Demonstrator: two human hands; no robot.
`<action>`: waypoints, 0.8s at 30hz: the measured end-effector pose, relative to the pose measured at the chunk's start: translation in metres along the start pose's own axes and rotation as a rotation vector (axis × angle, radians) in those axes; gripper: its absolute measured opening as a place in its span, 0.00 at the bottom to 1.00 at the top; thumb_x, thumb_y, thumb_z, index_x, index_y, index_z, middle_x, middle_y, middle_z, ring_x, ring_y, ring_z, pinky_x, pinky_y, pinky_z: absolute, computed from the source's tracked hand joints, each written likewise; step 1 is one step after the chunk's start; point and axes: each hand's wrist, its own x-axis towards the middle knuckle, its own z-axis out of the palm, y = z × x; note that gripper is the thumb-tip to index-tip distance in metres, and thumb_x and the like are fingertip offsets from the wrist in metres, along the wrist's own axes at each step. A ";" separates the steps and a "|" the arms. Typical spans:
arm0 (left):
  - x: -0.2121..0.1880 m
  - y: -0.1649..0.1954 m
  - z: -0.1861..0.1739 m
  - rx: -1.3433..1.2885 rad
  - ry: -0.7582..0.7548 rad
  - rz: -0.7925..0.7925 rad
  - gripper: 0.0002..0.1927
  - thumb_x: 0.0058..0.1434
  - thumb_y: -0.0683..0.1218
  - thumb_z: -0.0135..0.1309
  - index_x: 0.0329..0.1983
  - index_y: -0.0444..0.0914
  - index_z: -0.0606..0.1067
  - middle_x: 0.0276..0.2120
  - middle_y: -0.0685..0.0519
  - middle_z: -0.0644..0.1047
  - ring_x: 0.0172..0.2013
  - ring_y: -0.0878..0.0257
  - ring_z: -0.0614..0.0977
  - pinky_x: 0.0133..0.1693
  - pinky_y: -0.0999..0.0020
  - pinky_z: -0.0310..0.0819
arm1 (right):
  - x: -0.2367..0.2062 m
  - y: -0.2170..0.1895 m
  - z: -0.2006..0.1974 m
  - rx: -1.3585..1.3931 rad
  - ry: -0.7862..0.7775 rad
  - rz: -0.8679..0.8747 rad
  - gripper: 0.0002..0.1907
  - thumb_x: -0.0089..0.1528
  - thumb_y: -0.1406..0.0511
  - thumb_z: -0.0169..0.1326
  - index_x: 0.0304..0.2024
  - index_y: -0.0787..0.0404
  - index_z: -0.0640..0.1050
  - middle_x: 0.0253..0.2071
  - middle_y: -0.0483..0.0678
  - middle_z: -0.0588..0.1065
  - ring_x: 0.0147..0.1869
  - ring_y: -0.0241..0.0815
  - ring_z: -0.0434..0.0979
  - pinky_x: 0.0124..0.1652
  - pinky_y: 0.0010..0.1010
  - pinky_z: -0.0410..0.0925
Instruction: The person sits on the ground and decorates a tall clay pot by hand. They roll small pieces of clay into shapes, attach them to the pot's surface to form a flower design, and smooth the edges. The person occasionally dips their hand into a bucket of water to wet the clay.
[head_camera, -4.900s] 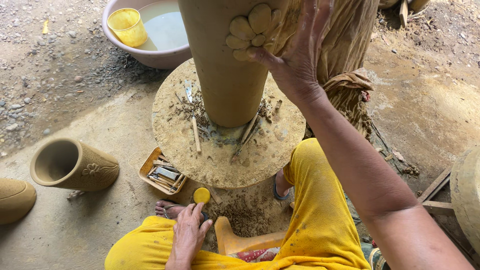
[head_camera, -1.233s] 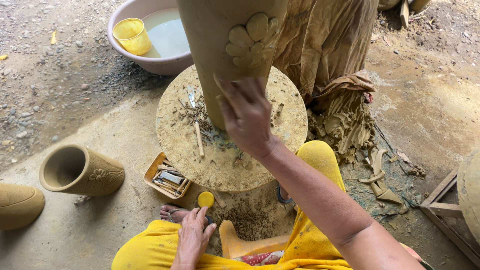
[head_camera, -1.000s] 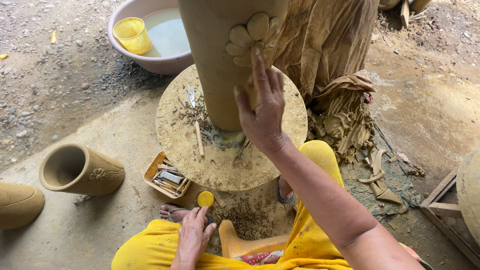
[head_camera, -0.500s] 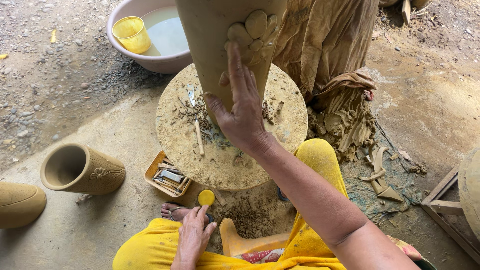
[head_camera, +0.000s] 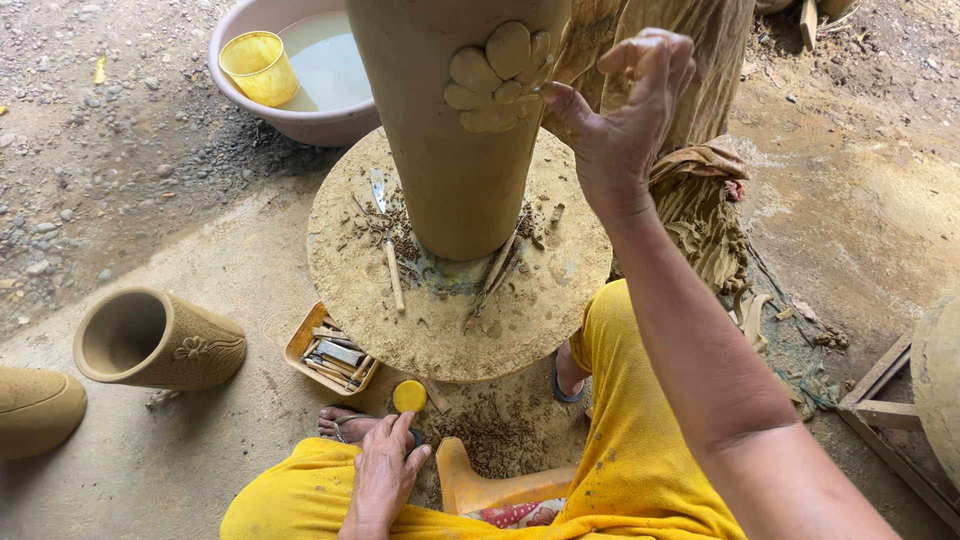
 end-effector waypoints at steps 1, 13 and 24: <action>0.000 0.000 0.000 0.001 -0.004 -0.004 0.34 0.56 0.53 0.62 0.66 0.45 0.67 0.62 0.49 0.70 0.63 0.49 0.69 0.60 0.51 0.66 | 0.004 0.001 -0.001 -0.115 -0.024 -0.086 0.37 0.55 0.34 0.64 0.41 0.53 0.66 0.49 0.45 0.60 0.58 0.43 0.63 0.61 0.38 0.66; -0.001 0.000 -0.002 -0.010 -0.017 -0.024 0.33 0.56 0.52 0.62 0.65 0.45 0.68 0.62 0.50 0.70 0.63 0.49 0.68 0.60 0.50 0.66 | 0.019 0.018 -0.004 -0.227 -0.187 -0.088 0.60 0.57 0.33 0.66 0.73 0.63 0.57 0.76 0.65 0.47 0.80 0.63 0.36 0.77 0.52 0.33; -0.002 0.003 -0.006 -0.016 -0.013 -0.003 0.33 0.56 0.52 0.62 0.64 0.44 0.67 0.60 0.50 0.70 0.62 0.49 0.69 0.60 0.52 0.67 | 0.019 0.032 0.007 -0.007 -0.181 -0.020 0.59 0.55 0.44 0.67 0.79 0.45 0.48 0.82 0.53 0.41 0.84 0.50 0.32 0.80 0.46 0.32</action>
